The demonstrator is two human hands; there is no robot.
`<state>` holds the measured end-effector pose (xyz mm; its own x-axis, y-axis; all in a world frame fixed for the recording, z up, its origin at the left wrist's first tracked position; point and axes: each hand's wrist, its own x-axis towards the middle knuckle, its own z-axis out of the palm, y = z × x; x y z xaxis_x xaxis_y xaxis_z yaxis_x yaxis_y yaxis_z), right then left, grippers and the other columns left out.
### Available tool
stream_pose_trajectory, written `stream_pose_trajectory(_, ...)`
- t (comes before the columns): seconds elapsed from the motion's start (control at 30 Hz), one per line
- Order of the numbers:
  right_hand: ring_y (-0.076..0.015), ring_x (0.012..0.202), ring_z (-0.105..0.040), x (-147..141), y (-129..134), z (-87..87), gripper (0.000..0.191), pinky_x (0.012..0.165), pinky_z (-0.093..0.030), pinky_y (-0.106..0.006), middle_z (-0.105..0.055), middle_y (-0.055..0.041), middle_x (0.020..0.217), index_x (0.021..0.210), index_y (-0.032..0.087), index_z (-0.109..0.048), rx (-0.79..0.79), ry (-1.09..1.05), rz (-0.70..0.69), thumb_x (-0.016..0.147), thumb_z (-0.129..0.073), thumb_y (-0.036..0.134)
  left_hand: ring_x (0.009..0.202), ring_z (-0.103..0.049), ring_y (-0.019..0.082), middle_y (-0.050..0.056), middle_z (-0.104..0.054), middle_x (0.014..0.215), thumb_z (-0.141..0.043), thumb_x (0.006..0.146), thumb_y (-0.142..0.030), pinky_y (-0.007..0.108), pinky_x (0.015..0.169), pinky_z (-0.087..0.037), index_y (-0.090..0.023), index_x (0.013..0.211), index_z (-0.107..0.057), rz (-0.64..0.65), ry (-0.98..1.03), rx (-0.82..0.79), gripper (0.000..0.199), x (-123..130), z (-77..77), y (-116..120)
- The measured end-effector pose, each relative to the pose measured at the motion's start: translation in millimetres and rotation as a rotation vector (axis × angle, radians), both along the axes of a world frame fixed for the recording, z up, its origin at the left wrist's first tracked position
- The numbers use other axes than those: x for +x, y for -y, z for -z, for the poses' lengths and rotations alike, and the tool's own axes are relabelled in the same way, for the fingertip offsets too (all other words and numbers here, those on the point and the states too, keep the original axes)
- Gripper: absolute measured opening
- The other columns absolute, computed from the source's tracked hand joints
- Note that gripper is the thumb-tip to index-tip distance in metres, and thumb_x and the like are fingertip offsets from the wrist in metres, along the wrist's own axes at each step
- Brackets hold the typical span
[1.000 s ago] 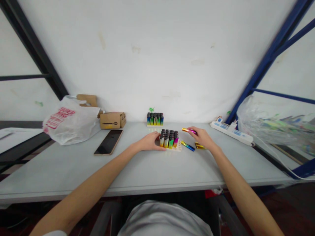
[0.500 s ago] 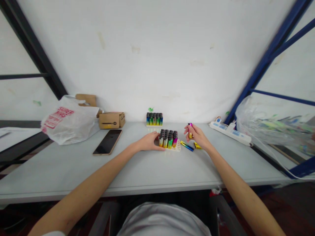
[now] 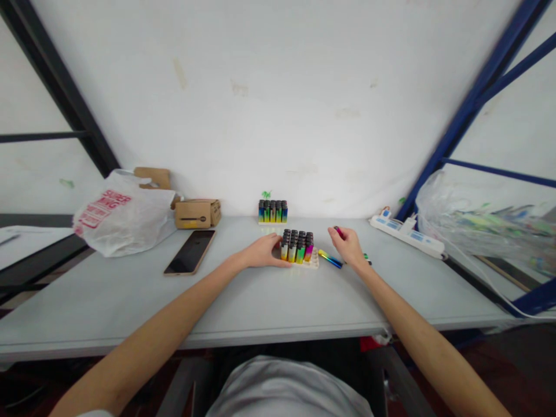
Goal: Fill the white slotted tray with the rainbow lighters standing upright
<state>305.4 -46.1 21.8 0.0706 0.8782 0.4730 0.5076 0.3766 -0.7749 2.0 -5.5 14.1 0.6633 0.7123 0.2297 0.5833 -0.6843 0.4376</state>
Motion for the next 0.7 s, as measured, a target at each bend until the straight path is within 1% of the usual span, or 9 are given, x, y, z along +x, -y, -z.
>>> stream_pose_trajectory(0.13, -0.0142, 0.055, -0.035, -5.7, 0.8, 0.3, 0.057, 0.053, -0.027, -0.030, -0.037, 0.0024, 0.055, 0.058, 0.026, -0.039, 0.041, 0.046, 0.034, 0.090, -0.051, 0.072, 0.092, -0.067, 0.032, 0.010, -0.070, 0.103, -0.082, 0.070, -0.078, 0.040, 0.081, -0.052, -0.019, 0.102, -0.067, -0.010, -0.009, -0.005, 0.069, 0.5, -2.1, 2.2)
stream_pose_trajectory(0.23, -0.0146, 0.057, -0.037, -9.6, 3.2, -0.9, 0.053, 0.056, -0.028, -0.031, -0.039, 0.0025, 0.056, 0.060, 0.026, -0.040, 0.043, 0.096, 0.011, 0.092, -0.048, 0.067, 0.090, -0.067, 0.032, 0.009, -0.070, 0.100, -0.082, 0.069, -0.079, 0.040, 0.080, -0.052, -0.020, 0.099, -0.067, -0.027, -0.014, -0.007, 0.068, 1.1, -3.9, 4.0)
stream_pose_trajectory(0.33, -0.0149, 0.058, -0.040, -11.7, 6.5, -3.6, 0.052, 0.059, -0.031, -0.031, -0.042, 0.0027, 0.058, 0.064, 0.025, -0.042, 0.055, 0.154, -0.018, 0.095, -0.048, 0.066, 0.092, -0.068, 0.033, 0.010, -0.071, 0.102, -0.081, 0.070, -0.079, 0.040, 0.081, -0.052, -0.019, 0.101, -0.066, -0.026, -0.024, -0.004, 0.069, 1.6, -5.0, 5.0)
stream_pose_trajectory(0.4, -0.0155, 0.060, -0.044, -11.9, 8.7, -5.8, 0.049, 0.060, -0.034, -0.030, -0.047, 0.0024, 0.061, 0.071, 0.024, -0.048, 0.070, 0.194, -0.044, 0.098, -0.049, 0.066, 0.093, -0.068, 0.033, 0.011, -0.071, 0.104, -0.081, 0.071, -0.078, 0.040, 0.082, -0.052, -0.019, 0.103, -0.067, -0.022, -0.023, -0.007, 0.069, 1.6, -5.0, 4.9)
stream_pose_trajectory(0.47, -0.0166, 0.063, -0.049, -11.0, 10.5, -8.3, 0.046, 0.061, -0.038, -0.030, -0.054, 0.0013, 0.066, 0.081, 0.024, -0.054, 0.065, 0.220, -0.087, 0.101, -0.048, 0.065, 0.094, -0.068, 0.034, 0.011, -0.072, 0.105, -0.082, 0.070, -0.078, 0.041, 0.082, -0.052, -0.018, 0.103, -0.067, -0.022, -0.016, -0.013, 0.070, 1.6, -4.4, 4.6)
stream_pose_trajectory(0.57, -0.0185, 0.068, -0.058, -8.1, 12.6, -13.2, 0.048, 0.060, -0.045, -0.029, -0.064, -0.0033, 0.077, 0.092, 0.023, -0.060, 0.045, 0.204, -0.164, 0.105, -0.043, 0.066, 0.095, -0.068, 0.034, 0.012, -0.072, 0.106, -0.082, 0.070, -0.077, 0.040, 0.082, -0.052, -0.018, 0.104, -0.068, -0.022, -0.012, -0.014, 0.070, 1.5, -3.4, 3.9)
stream_pose_trajectory(0.63, -0.0208, 0.077, -0.063, -5.3, 13.5, -17.0, 0.051, 0.063, -0.050, -0.030, -0.067, -0.0072, 0.087, 0.091, 0.022, -0.064, 0.092, 0.211, -0.190, 0.104, -0.045, 0.068, 0.096, -0.068, 0.033, 0.012, -0.072, 0.107, -0.082, 0.072, -0.077, 0.040, 0.083, -0.052, -0.018, 0.106, -0.067, -0.016, -0.017, -0.012, 0.069, 1.7, -2.8, 3.4)
stream_pose_trajectory(0.7, -0.0217, 0.081, -0.063, -1.8, 13.9, -20.0, 0.053, 0.066, -0.051, -0.031, -0.067, -0.0082, 0.086, 0.083, 0.022, -0.067, 0.158, 0.262, -0.204, 0.103, -0.049, 0.068, 0.097, -0.068, 0.033, 0.011, -0.072, 0.107, -0.082, 0.073, -0.077, 0.040, 0.083, -0.052, -0.018, 0.107, -0.067, -0.007, -0.022, -0.006, 0.069, 1.8, -2.3, 2.8)
